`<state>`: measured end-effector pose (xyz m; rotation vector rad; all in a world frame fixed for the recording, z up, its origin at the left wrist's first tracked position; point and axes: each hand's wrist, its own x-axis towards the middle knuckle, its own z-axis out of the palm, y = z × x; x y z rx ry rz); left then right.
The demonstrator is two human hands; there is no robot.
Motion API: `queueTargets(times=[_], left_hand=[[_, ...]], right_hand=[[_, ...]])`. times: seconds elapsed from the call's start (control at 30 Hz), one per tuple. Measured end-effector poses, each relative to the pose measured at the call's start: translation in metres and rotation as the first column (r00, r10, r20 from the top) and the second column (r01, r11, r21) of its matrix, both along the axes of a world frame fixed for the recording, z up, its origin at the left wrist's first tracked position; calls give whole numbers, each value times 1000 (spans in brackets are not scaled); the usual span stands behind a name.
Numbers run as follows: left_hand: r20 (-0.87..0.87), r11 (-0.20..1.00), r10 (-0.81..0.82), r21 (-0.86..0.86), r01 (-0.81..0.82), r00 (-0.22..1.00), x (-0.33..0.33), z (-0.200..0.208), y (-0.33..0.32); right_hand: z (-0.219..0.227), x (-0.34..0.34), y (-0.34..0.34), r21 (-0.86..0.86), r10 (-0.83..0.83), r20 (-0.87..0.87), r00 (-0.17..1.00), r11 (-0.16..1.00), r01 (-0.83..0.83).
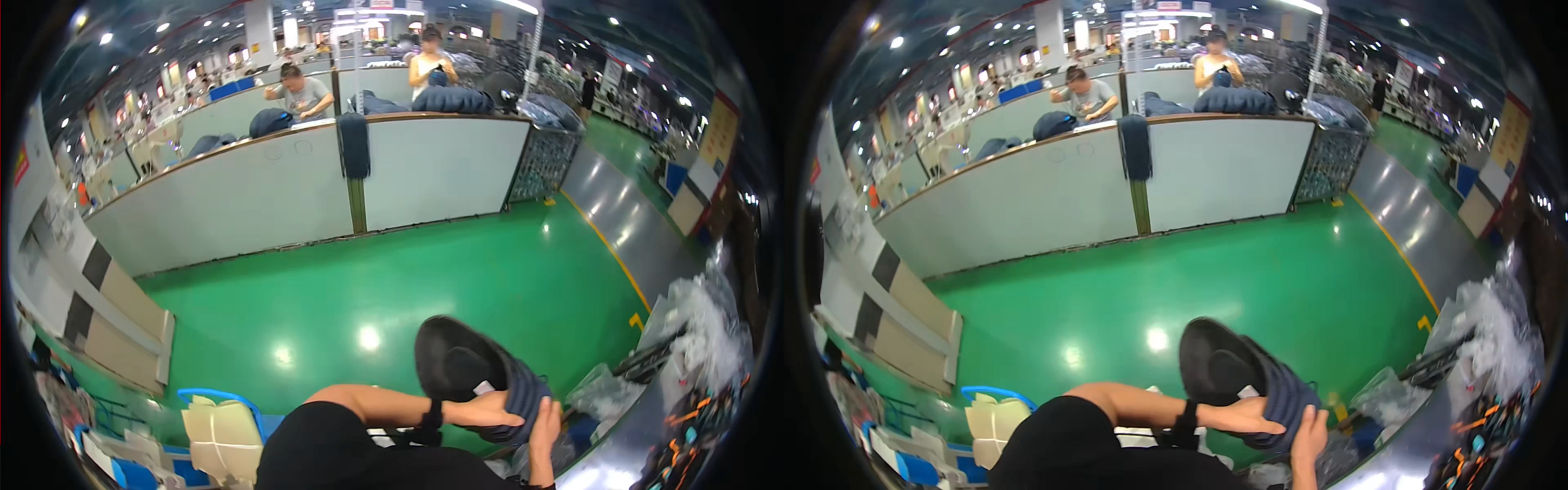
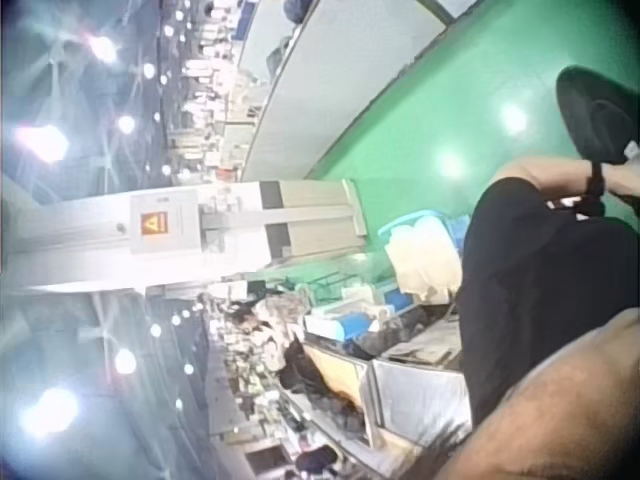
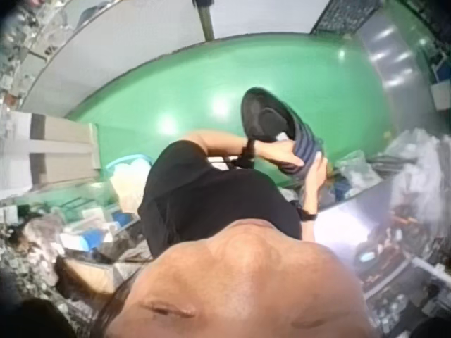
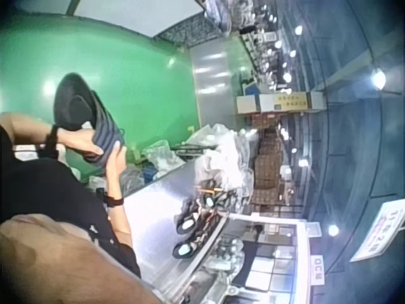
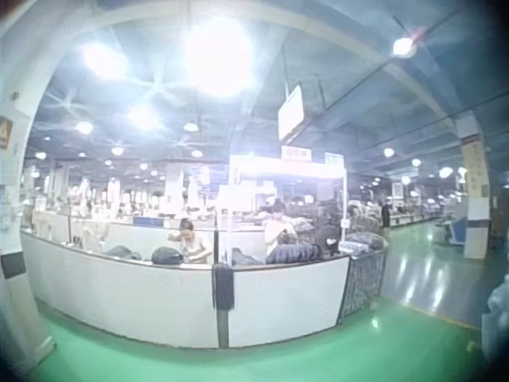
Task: The recorder picks up a shoe upper and inserts a lace through the eyelets.
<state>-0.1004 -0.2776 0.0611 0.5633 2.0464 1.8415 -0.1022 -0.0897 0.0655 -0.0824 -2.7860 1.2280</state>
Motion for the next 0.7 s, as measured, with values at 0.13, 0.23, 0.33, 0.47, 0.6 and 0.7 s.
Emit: queueTargets(times=[0.13, 0.23, 0.33, 0.47, 0.6, 0.7], left_hand=[[151, 962, 185, 176, -211, 971, -31, -11, -46], [285, 934, 248, 185, -307, 926, -68, 7, -90], [252, 854, 416, 221, -471, 874, -111, 3, -132], [253, 870, 444, 107, -481, 860, -161, 1, -208], [134, 793, 610, -120, -598, 781, -178, 10, -277], [66, 712, 686, -264, -650, 725, -180, 9, -330]], right_hand=[[7, -76, -51, 246, 213, 74, 974, 943, -225], [11, -128, -99, 299, 309, 104, 945, 897, -326], [11, -178, -147, 301, 376, 36, 926, 879, -369], [16, -238, -219, 225, 508, 3, 861, 839, -495], [2, -281, -296, 115, 619, -11, 785, 781, -614], [-19, -305, -348, -134, 750, 150, 644, 661, -739]])
